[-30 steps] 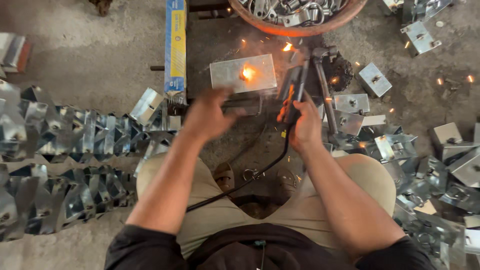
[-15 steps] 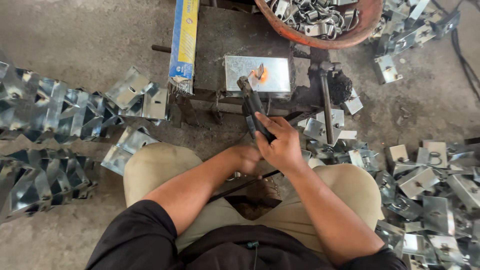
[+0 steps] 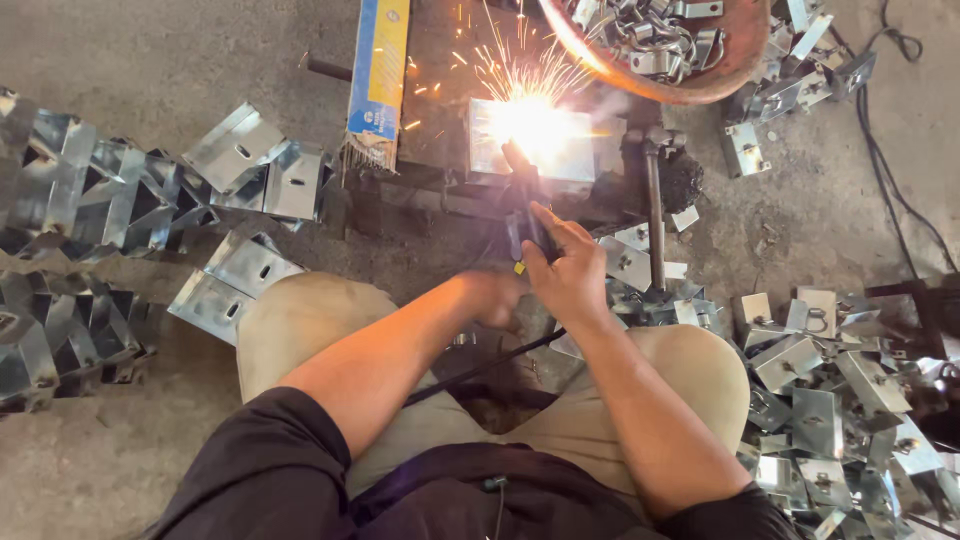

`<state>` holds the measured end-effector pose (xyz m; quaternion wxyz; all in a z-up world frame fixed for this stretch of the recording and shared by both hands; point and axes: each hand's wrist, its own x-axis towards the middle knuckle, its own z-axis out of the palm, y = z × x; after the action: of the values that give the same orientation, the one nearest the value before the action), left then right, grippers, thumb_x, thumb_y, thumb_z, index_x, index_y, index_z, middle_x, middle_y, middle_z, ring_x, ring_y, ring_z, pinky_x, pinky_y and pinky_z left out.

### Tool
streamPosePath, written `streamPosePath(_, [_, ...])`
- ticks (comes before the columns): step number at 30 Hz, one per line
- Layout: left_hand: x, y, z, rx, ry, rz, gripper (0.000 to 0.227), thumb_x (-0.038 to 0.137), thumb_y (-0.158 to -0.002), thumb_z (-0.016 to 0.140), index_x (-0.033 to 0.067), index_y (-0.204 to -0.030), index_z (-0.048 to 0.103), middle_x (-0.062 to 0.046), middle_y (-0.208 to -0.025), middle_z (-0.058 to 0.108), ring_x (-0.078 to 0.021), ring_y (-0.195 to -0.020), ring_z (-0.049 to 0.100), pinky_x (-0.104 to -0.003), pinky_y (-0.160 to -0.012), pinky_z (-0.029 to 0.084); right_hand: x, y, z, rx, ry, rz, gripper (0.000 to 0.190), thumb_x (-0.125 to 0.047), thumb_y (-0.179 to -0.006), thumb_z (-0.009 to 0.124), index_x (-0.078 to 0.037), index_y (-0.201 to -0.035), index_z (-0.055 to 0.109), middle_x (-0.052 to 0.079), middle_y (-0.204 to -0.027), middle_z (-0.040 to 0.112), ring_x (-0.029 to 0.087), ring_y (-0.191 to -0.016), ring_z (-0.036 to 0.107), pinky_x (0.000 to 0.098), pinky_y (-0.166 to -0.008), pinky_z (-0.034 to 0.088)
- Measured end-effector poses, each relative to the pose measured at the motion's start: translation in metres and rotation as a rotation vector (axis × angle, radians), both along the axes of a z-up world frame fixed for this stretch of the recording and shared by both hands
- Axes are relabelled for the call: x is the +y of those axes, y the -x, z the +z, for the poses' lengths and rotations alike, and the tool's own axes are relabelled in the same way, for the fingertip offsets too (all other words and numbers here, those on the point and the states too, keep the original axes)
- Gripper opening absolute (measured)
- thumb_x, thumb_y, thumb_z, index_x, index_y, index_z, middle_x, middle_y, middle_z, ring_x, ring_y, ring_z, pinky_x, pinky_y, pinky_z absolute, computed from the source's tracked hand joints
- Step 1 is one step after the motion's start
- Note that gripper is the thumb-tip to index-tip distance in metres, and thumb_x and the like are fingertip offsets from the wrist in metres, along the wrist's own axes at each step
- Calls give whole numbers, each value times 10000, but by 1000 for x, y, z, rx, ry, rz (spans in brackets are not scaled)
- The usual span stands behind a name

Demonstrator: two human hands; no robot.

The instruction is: The person repeatedly picks up metal plates and eye bolts, places them on a work surface, and welds them together using a handheld welding torch. After welding, the person uses a hammer to tap the assembly and then discards the finished part onto a pile.

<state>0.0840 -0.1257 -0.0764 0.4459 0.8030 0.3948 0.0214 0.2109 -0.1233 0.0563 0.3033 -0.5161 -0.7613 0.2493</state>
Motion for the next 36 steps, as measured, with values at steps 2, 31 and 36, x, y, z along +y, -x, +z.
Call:
streamPosePath(2, [-2, -1, 5, 19, -33, -16, 767, 439, -740, 841, 83, -1368, 582, -202, -1182, 710, -386, -1126, 663, -481, -965, 516, -1, -2, -1, 15, -40, 19, 498, -135, -857, 747, -141, -1352, 690, 86, -944, 699, 201, -812, 654, 328, -756, 529])
streamPosePath(31, [1, 1, 16, 216, 51, -20, 719, 510, -784, 790, 36, -1302, 631, -211, -1215, 702, -373, -1158, 664, -480, -994, 513, -1, 0, 0, 66, 103, -76, 494, -94, -849, 749, -142, -1338, 696, 76, -976, 726, 134, -766, 668, 275, -689, 547])
streamPosePath(36, [1, 2, 16, 166, 37, -9, 736, 479, -771, 811, 49, -1331, 607, -197, -1259, 679, -369, -1183, 647, -477, -1004, 498, -1, -4, -1, 86, 75, -48, 488, -97, -856, 737, -123, -1341, 693, 86, -1029, 740, 131, -850, 692, 279, -745, 563])
